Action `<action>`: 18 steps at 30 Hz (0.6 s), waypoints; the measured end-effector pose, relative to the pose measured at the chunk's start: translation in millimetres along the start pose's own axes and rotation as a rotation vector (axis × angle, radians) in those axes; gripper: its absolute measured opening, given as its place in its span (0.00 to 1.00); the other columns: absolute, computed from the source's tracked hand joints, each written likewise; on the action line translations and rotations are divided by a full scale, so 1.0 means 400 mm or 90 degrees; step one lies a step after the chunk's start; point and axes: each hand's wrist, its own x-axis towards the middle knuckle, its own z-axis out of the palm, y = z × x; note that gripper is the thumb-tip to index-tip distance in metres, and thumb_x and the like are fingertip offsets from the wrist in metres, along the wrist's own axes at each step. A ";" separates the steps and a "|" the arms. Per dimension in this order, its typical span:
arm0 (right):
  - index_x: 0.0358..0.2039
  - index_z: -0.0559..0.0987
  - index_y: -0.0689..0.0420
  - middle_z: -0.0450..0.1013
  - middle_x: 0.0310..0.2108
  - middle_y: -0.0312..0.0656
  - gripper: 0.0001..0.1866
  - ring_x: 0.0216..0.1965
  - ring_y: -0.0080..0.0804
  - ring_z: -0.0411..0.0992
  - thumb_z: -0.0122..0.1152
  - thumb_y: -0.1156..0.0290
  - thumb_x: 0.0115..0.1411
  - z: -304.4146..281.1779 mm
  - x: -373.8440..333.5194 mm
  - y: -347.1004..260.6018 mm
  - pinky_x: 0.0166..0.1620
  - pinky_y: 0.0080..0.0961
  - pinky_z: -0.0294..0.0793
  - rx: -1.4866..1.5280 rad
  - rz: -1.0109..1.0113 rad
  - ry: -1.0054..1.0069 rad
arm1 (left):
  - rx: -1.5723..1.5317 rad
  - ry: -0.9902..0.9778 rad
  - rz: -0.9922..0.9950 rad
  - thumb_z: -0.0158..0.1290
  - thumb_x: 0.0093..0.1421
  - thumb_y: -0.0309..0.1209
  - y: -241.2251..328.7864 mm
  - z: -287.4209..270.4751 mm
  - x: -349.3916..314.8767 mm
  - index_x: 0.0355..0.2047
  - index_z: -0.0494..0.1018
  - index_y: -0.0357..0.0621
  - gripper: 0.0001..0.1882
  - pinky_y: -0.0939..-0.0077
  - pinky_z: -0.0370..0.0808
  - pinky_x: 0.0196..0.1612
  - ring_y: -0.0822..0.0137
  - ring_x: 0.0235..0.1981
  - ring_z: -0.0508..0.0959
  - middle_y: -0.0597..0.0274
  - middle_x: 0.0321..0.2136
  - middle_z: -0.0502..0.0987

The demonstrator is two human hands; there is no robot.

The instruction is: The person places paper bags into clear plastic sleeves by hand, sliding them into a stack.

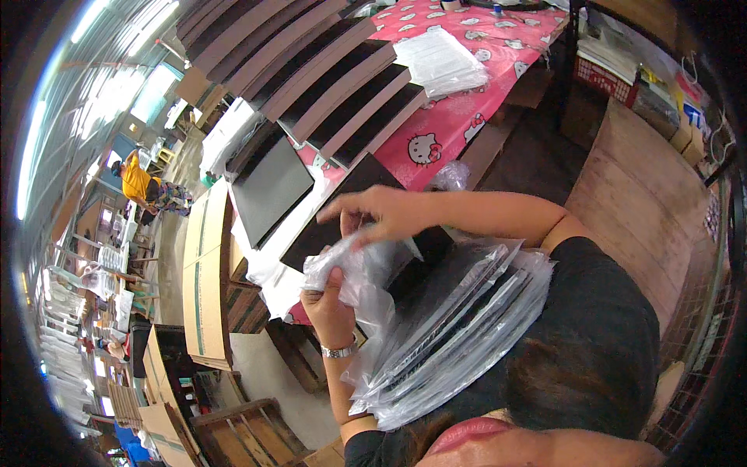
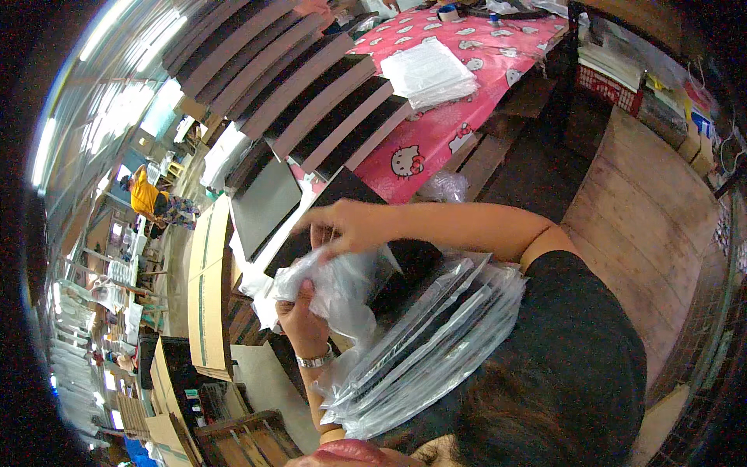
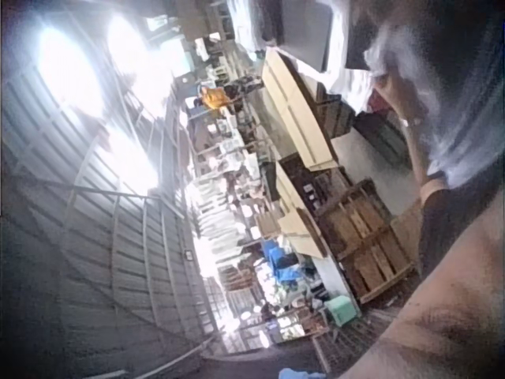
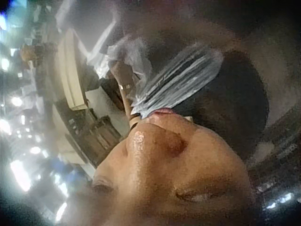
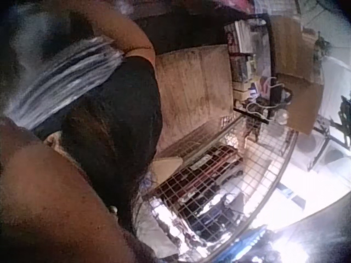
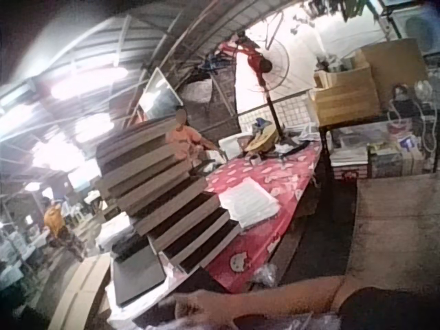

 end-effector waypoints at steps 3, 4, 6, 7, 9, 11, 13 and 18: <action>0.37 0.75 0.59 0.72 0.26 0.38 0.14 0.30 0.21 0.69 0.65 0.72 0.50 0.056 0.014 -0.026 0.36 0.20 0.69 0.012 0.005 -0.009 | 0.088 0.041 0.018 0.56 0.54 0.24 -0.010 -0.024 -0.008 0.36 0.74 0.35 0.09 0.75 0.74 0.39 0.68 0.32 0.78 0.59 0.34 0.78; 0.34 0.75 0.60 0.72 0.24 0.37 0.12 0.29 0.19 0.69 0.66 0.72 0.50 0.056 0.021 -0.018 0.35 0.20 0.69 0.026 0.015 -0.003 | 0.103 0.048 0.012 0.56 0.54 0.24 -0.008 -0.023 -0.008 0.36 0.74 0.35 0.09 0.75 0.74 0.38 0.68 0.31 0.78 0.59 0.34 0.78; 0.25 0.75 0.61 0.70 0.20 0.34 0.10 0.27 0.15 0.66 0.66 0.69 0.50 0.048 0.029 -0.019 0.31 0.19 0.66 0.092 0.061 0.009 | 0.076 0.061 0.001 0.55 0.56 0.26 -0.017 -0.029 -0.005 0.38 0.73 0.35 0.10 0.76 0.73 0.37 0.69 0.31 0.77 0.59 0.34 0.78; 0.25 0.75 0.61 0.70 0.20 0.34 0.10 0.27 0.15 0.66 0.66 0.69 0.50 0.049 0.026 -0.015 0.31 0.19 0.66 0.109 0.065 0.021 | 0.072 0.065 0.000 0.55 0.56 0.27 -0.019 -0.025 -0.007 0.38 0.72 0.35 0.11 0.76 0.73 0.37 0.70 0.32 0.77 0.59 0.35 0.78; 0.25 0.75 0.60 0.70 0.20 0.33 0.11 0.26 0.15 0.65 0.66 0.68 0.51 0.064 0.013 0.000 0.30 0.18 0.65 0.142 0.074 0.046 | 0.065 0.071 -0.002 0.54 0.57 0.28 -0.026 -0.014 -0.018 0.40 0.71 0.35 0.12 0.76 0.73 0.37 0.70 0.32 0.77 0.59 0.35 0.77; 0.25 0.74 0.60 0.70 0.21 0.32 0.11 0.26 0.15 0.65 0.66 0.67 0.51 0.078 0.000 0.007 0.31 0.18 0.65 0.129 0.055 0.074 | 0.055 0.100 -0.011 0.54 0.57 0.27 -0.031 -0.007 -0.025 0.37 0.73 0.35 0.09 0.79 0.72 0.34 0.72 0.29 0.76 0.62 0.32 0.78; 0.25 0.74 0.60 0.70 0.21 0.32 0.11 0.27 0.16 0.65 0.66 0.67 0.52 0.087 -0.010 0.011 0.31 0.18 0.65 0.128 0.075 0.083 | 0.048 0.102 -0.027 0.55 0.57 0.26 -0.027 0.002 -0.028 0.35 0.74 0.35 0.08 0.80 0.71 0.33 0.73 0.28 0.76 0.63 0.30 0.78; 0.25 0.75 0.62 0.72 0.22 0.41 0.08 0.25 0.24 0.69 0.60 0.71 0.55 0.085 -0.032 -0.015 0.28 0.26 0.66 -0.008 0.083 0.058 | 0.174 0.037 -0.029 0.55 0.56 0.25 -0.017 -0.006 -0.033 0.35 0.74 0.35 0.07 0.79 0.71 0.34 0.73 0.29 0.76 0.63 0.30 0.78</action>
